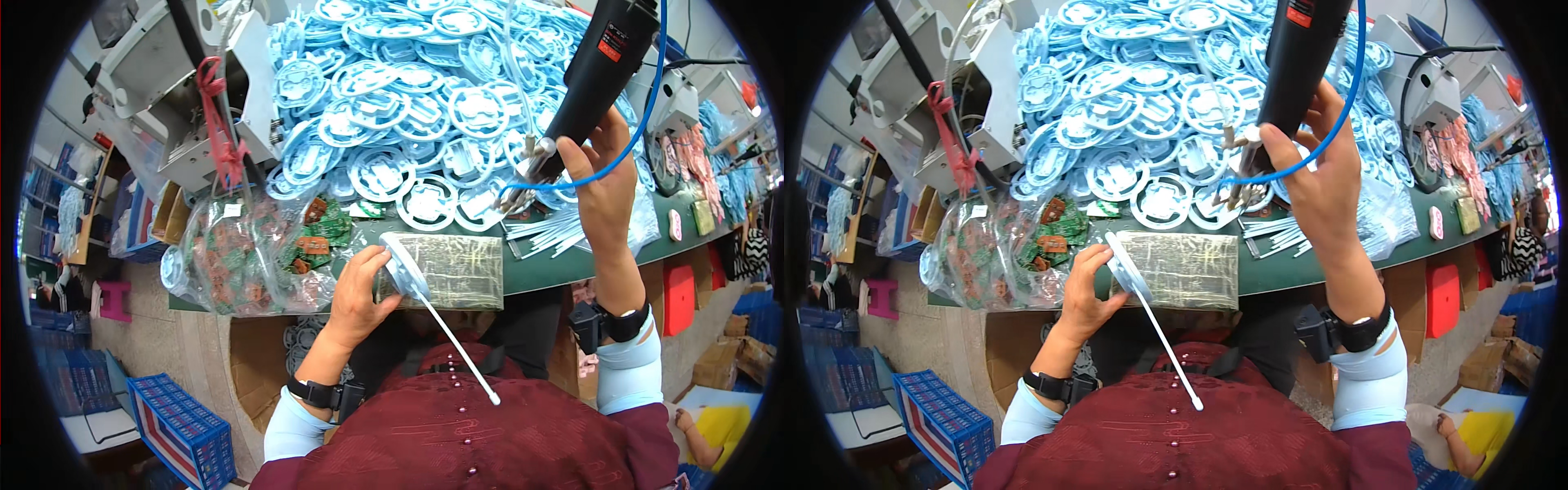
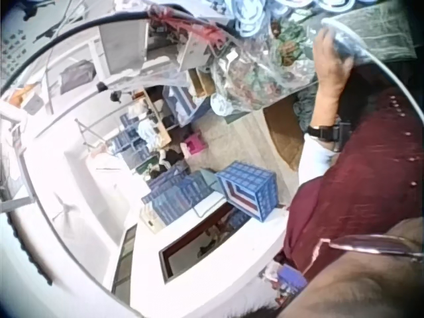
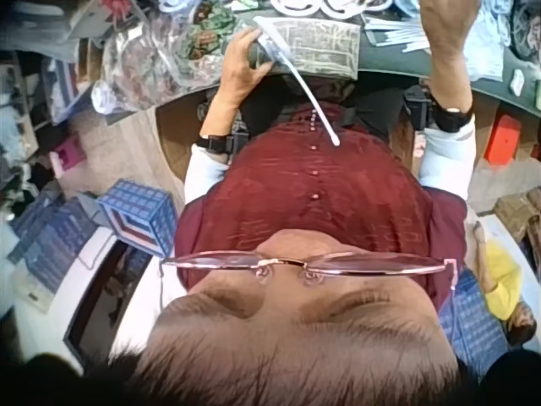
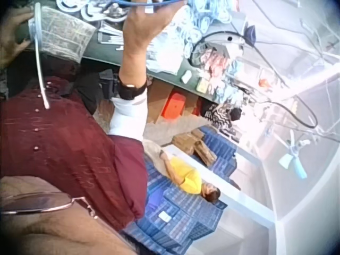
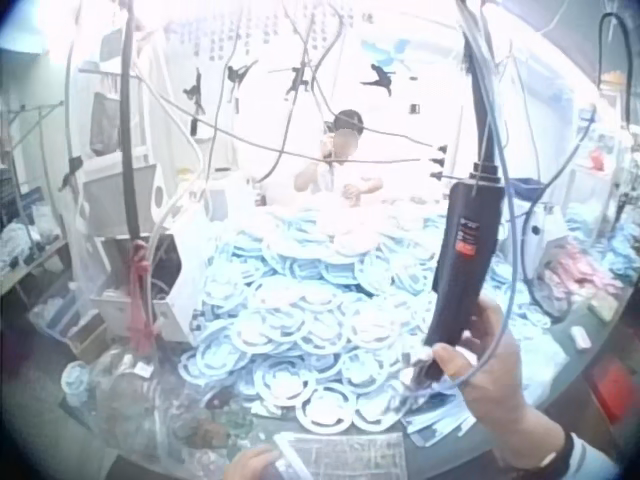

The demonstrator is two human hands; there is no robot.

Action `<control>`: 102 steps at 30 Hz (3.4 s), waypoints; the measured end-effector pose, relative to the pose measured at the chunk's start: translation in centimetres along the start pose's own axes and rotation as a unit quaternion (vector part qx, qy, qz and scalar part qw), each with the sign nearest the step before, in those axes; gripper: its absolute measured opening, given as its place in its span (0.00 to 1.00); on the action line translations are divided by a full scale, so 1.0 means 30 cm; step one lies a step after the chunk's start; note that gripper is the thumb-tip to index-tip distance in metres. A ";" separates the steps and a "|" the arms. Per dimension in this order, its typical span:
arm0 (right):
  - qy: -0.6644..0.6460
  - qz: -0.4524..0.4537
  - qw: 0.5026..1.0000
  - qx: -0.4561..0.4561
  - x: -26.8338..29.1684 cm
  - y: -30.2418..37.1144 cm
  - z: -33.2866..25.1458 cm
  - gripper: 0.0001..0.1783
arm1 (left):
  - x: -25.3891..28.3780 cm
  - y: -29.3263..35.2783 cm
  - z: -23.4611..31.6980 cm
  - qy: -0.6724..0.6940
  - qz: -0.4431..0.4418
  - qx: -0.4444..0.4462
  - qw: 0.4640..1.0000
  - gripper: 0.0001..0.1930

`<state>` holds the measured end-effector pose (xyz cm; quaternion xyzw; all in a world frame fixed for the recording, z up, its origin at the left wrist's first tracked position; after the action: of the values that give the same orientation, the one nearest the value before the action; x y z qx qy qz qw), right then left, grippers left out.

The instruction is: Joining small plastic components using a handheld tool at a factory workbench.

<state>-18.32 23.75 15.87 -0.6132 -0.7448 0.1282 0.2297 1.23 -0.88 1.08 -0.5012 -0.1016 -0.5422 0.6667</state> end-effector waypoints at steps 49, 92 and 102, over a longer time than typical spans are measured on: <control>0.148 -0.265 0.952 0.041 -0.201 0.400 0.139 0.16 | -0.092 -0.074 0.147 -0.055 0.048 -0.084 0.994 0.38; 0.304 -0.243 0.904 0.177 -0.393 0.207 0.279 0.08 | 0.255 0.156 0.005 0.000 -0.039 0.160 0.986 0.09; 0.392 -0.326 0.847 0.151 -0.180 0.489 0.196 0.25 | 0.160 0.023 -0.257 -0.274 -0.099 0.184 0.939 0.16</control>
<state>-7.93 22.19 2.87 -0.2924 -0.7212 -0.0944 0.6208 0.51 -9.93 0.27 -0.4865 -0.4272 -0.4194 0.6363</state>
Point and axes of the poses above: each hand's wrist, its own y-axis away from the middle knuckle, its own x-axis out of the back of the hand, z = x × y, the point moved 2 cm from there along -y, towards the middle knuckle, and after that the axes turned 7 degrees about -x, right-handed, at the moved point
